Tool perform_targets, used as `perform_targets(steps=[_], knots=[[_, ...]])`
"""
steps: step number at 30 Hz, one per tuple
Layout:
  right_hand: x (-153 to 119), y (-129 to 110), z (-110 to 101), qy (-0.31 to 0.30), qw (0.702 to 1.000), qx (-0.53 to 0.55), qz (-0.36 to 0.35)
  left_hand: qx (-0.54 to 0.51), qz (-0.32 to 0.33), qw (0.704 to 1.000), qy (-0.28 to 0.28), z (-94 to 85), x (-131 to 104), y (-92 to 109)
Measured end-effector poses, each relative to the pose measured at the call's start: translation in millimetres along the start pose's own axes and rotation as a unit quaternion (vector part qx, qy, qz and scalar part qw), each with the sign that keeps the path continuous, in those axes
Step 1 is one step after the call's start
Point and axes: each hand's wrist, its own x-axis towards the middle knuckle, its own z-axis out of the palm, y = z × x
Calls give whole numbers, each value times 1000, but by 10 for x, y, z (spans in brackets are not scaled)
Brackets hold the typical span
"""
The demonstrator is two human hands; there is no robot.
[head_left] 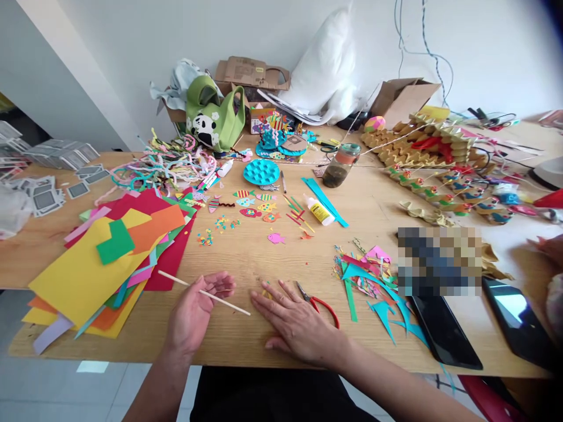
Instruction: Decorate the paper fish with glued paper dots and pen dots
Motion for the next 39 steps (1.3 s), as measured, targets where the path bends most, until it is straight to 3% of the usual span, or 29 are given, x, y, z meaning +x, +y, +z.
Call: perform_targets(steps=[6, 15, 18, 24, 31, 37, 39], knots=[[-12, 236, -15, -16, 1000, -21, 10, 1, 4, 1000, 1, -32, -11, -8], [-37, 904, -427, 51, 968, -154, 192, 12, 6, 1000, 4, -31, -26, 12], [-118, 871, -508, 61, 964, -158, 205, 20, 7, 1000, 9, -35, -18, 25], [-197, 610, -417, 7, 992, -99, 74, 21, -1, 1000, 7, 2, 19, 6], [-208, 1031, -486, 50, 966, -167, 189, 19, 0, 1000, 8, 15, -2, 19], [-246, 949, -444, 26, 982, -139, 123, 19, 0, 1000, 5, -17, -23, 3], [-238, 945, -426, 38, 980, -144, 131, 19, -5, 1000, -3, -4, -12, -8]])
